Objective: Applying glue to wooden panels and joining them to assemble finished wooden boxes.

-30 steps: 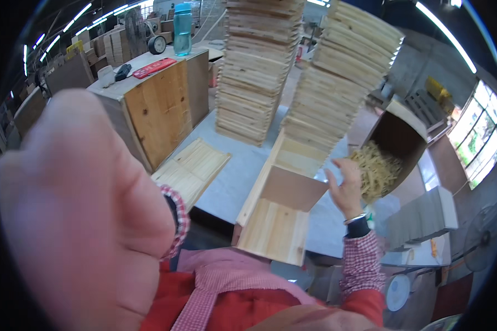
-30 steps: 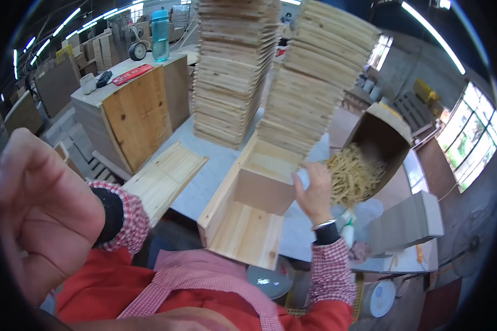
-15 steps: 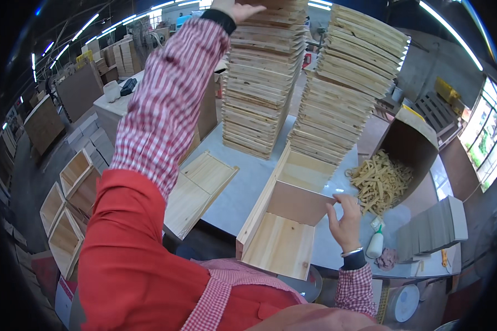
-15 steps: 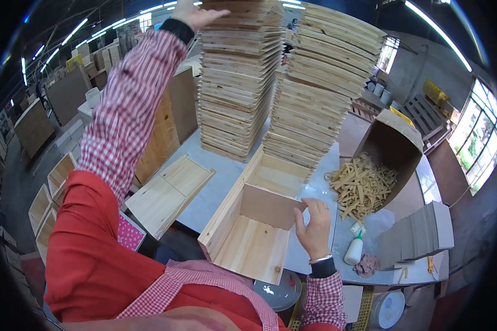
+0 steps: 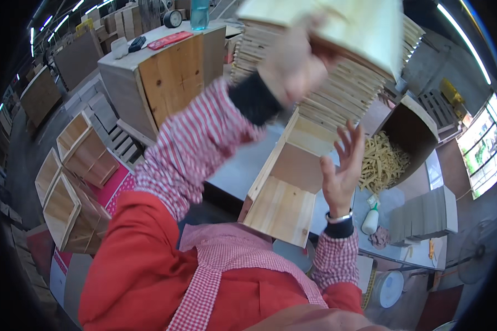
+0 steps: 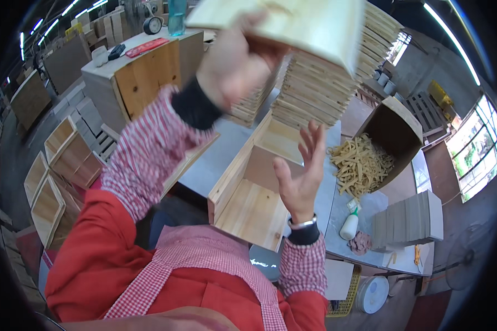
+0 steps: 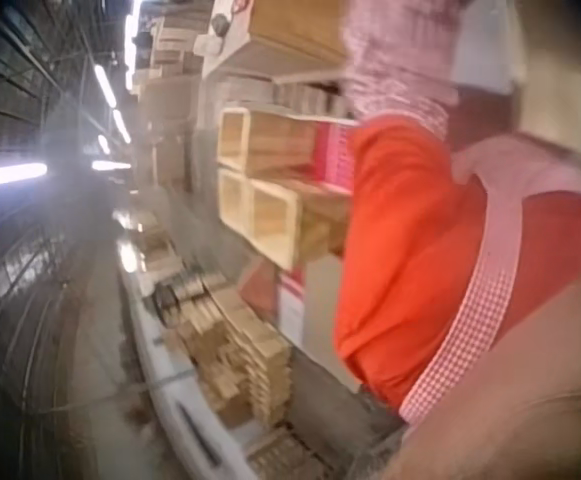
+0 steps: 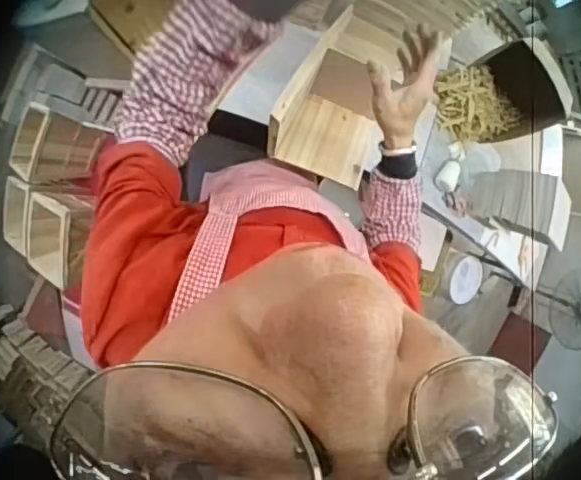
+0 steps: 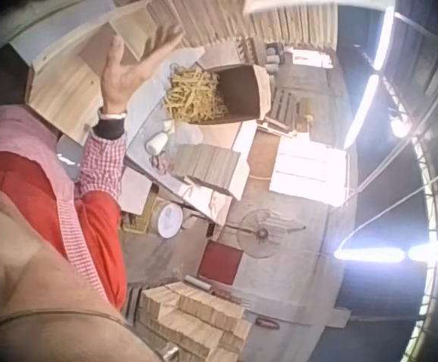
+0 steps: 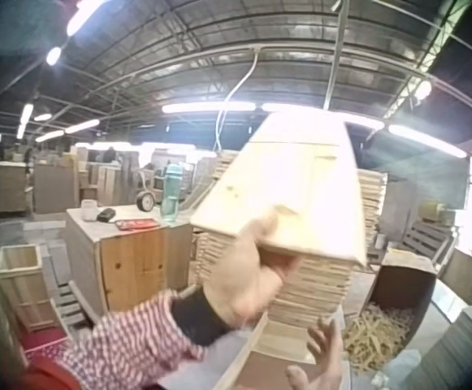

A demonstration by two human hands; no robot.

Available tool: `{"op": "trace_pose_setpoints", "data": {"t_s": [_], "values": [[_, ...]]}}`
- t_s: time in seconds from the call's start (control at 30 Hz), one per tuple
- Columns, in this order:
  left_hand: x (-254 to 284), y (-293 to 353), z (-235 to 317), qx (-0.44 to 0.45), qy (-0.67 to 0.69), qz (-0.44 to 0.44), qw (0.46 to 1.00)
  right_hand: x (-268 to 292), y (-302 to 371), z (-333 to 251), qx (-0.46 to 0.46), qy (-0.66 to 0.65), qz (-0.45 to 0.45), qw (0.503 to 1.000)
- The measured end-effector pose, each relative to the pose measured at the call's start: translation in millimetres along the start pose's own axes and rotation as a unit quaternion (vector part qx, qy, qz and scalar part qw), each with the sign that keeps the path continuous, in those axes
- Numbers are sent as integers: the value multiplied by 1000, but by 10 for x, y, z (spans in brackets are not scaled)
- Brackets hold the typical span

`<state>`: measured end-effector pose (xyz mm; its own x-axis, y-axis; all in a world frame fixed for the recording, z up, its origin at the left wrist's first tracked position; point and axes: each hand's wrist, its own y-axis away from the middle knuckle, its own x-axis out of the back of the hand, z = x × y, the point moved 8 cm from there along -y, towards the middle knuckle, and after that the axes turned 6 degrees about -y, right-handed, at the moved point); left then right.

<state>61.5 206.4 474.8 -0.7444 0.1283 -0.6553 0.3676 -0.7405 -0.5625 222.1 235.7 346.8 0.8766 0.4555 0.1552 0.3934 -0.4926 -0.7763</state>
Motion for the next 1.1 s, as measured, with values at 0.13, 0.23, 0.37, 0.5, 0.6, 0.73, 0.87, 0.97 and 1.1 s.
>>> {"op": "trace_pose_setpoints", "data": {"t_s": [0.13,0.23,0.37,0.5,0.6,0.73,0.87,0.97,1.1], "values": [[-280,923,-876,108,29,-29,993,105,56,-319,38,-260,175,949],[-436,1345,-1280,198,52,-55,977,371,421,-249,-41,-351,342,871],[-357,1942,-1825,381,98,-67,917,842,844,-158,-66,-374,353,855],[71,2242,-1721,541,-135,-156,815,1712,1415,-22,-62,-101,430,895],[531,1459,-1259,372,-276,-124,877,2107,1874,80,-108,103,424,893],[1762,477,-784,275,-525,-32,805,1987,2208,402,-259,113,270,920],[2365,201,-935,334,-592,40,732,1820,2172,559,-264,91,261,924],[2604,129,-1122,366,-638,78,674,1755,2199,711,-283,83,239,925],[2770,87,-1432,456,-592,39,663,1687,2186,850,-329,52,197,922]]}}
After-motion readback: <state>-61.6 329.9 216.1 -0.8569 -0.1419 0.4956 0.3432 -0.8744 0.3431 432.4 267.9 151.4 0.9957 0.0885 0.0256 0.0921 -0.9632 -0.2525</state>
